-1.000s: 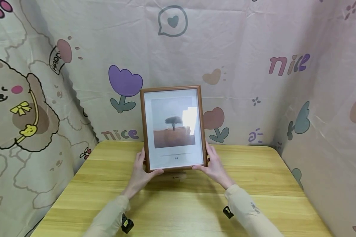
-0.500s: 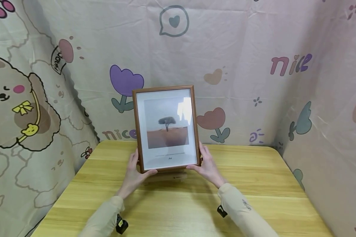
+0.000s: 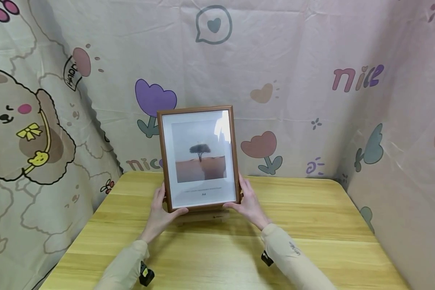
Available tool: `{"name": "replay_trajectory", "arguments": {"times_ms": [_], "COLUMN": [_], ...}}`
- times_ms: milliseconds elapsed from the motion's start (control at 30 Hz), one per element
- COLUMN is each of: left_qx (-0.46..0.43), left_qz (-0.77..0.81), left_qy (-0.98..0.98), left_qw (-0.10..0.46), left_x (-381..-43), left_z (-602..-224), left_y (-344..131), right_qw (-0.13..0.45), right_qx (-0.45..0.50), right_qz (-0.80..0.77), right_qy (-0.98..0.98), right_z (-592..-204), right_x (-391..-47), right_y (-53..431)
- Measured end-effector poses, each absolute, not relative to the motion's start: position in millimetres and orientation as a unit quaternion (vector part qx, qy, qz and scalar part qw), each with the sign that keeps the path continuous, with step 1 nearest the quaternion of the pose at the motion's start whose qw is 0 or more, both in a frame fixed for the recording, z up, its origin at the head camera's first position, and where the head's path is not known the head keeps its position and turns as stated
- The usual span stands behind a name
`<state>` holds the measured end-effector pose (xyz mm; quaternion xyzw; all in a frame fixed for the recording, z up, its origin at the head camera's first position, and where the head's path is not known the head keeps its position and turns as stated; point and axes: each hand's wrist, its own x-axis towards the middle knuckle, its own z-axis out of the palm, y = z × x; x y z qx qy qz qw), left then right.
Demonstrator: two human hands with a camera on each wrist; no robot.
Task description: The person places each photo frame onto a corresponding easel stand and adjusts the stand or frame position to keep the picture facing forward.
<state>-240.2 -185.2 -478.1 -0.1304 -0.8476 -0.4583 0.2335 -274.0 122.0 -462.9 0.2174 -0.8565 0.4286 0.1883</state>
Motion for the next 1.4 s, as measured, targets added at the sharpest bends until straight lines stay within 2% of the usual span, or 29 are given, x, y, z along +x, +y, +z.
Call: {"name": "replay_trajectory", "arguments": {"times_ms": [533,1400], "left_qx": [-0.140,-0.123], "left_qz": [-0.445,-0.446], "left_qy": [-0.846,-0.854], "left_qw": [0.259,0.239], "left_x": [-245.5,-242.8], "left_z": [-492.5,-502.3], "left_y": [-191.5,-195.2], "right_qw": [0.191,0.183], "right_qx": [0.210,0.192], "right_qz": [0.436,0.437], "right_qy": [-0.854,-0.859], "right_z": [-477.4,-490.0], "right_x": [-276.8,-272.5], "right_y": [112.8,103.3]}}
